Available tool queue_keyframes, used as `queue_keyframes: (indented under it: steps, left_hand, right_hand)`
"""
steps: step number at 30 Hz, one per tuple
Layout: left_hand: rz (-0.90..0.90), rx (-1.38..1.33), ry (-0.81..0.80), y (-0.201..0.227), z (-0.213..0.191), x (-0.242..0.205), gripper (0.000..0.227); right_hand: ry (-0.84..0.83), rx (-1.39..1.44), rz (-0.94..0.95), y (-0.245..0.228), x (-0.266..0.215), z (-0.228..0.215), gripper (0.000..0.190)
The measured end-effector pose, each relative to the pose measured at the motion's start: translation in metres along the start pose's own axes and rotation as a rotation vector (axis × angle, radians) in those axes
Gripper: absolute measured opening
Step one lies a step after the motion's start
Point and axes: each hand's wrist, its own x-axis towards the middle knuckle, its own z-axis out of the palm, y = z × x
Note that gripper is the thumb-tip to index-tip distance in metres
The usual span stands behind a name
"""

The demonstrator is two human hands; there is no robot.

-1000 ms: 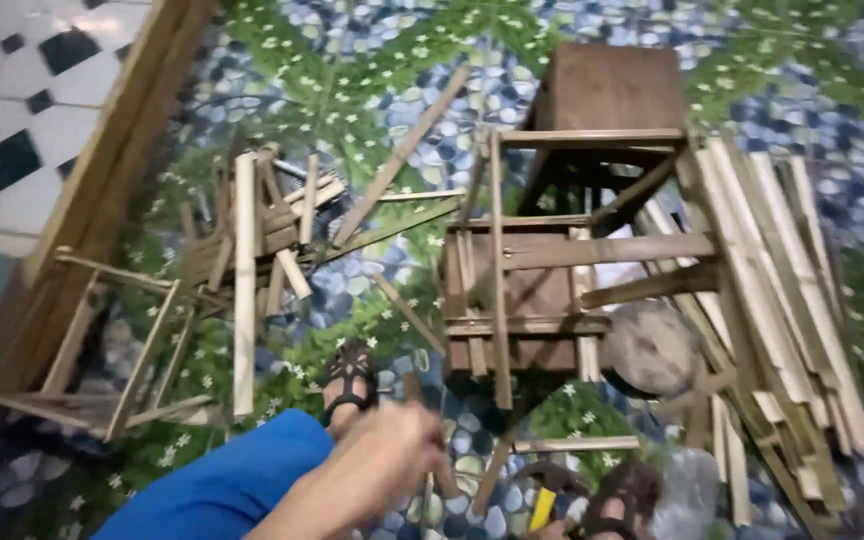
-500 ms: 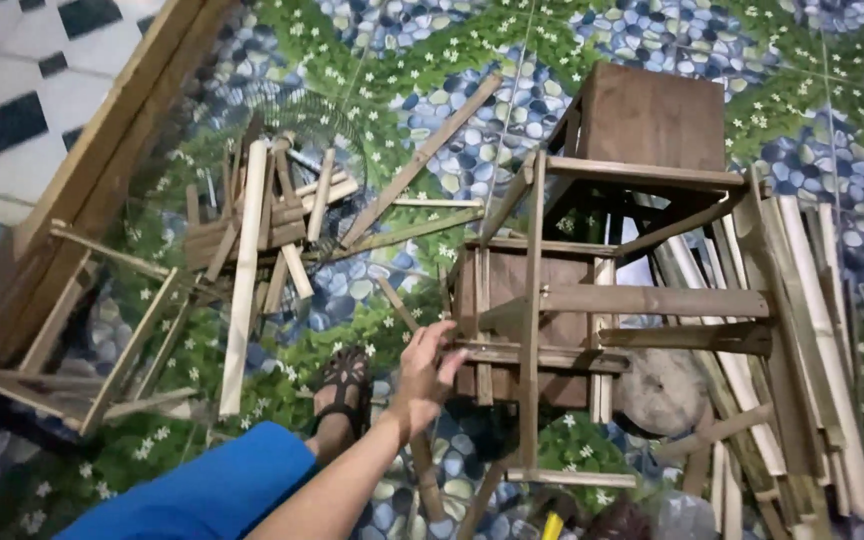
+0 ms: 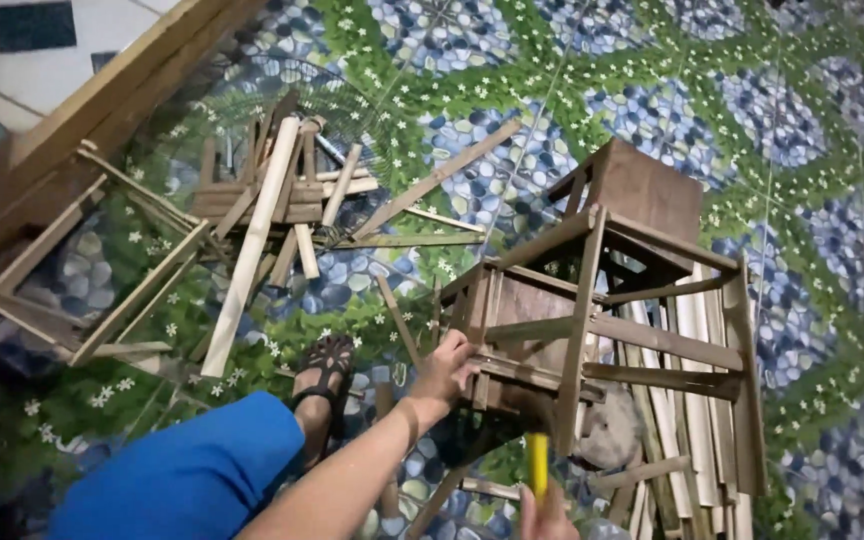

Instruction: The person assembles a small wooden stool by hand, using a hammer to drive nails into the frame. They position wooden slats, align joints, and secure the structure piece by piece on a patterned floor.

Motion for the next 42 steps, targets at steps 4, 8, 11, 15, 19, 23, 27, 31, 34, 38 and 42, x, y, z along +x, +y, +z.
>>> queue_keyframes:
  steps: [4,8,11,15,19,23,27,31,34,38,42]
  left_hand:
    - [0.002,-0.117,-0.027,0.010,-0.007,0.004,0.037]
    - [0.009,0.033,-0.036,0.036,-0.022,0.003,0.036]
    - [-0.001,-0.006,0.006,0.040,-0.026,0.011,0.024]
    - [-0.055,-0.020,-0.035,0.038,-0.024,0.002,0.023]
    - [-0.066,-0.029,-0.035,0.033,-0.018,0.005,0.029]
    - [-0.100,-0.043,-0.053,0.042,-0.026,0.007,0.022]
    - [-0.102,-0.031,-0.075,0.036,-0.022,0.008,0.034]
    - [-0.041,-0.003,-0.079,0.040,-0.027,0.005,0.033]
    - [0.043,-0.011,-0.048,0.032,-0.024,0.008,0.049]
    - [0.039,0.107,-0.082,0.020,-0.010,0.000,0.046]
    - [-0.236,-0.127,-0.108,0.038,-0.022,0.001,0.019]
  right_hand:
    - [-0.192,0.034,0.254,-0.149,0.056,-0.059,0.041]
    - [-0.322,0.028,0.257,-0.193,0.080,-0.075,0.034]
    - [-0.360,0.044,0.312,-0.188,0.086,-0.068,0.039]
    - [-0.303,-0.026,0.262,-0.193,0.084,-0.073,0.032]
    - [-0.141,0.020,0.247,-0.153,0.080,-0.041,0.036]
    - [-0.296,-0.001,0.314,-0.209,0.086,-0.082,0.037]
    - [-0.305,0.045,0.284,-0.180,0.087,-0.060,0.026]
    - [-0.074,0.038,0.179,-0.168,0.067,-0.048,0.023]
    - [-0.324,-0.143,-0.157,-0.147,0.086,-0.025,0.022]
    - [-0.117,0.036,0.277,-0.131,0.065,-0.027,0.025]
    - [-0.312,-0.176,0.044,-0.131,0.069,-0.023,0.025]
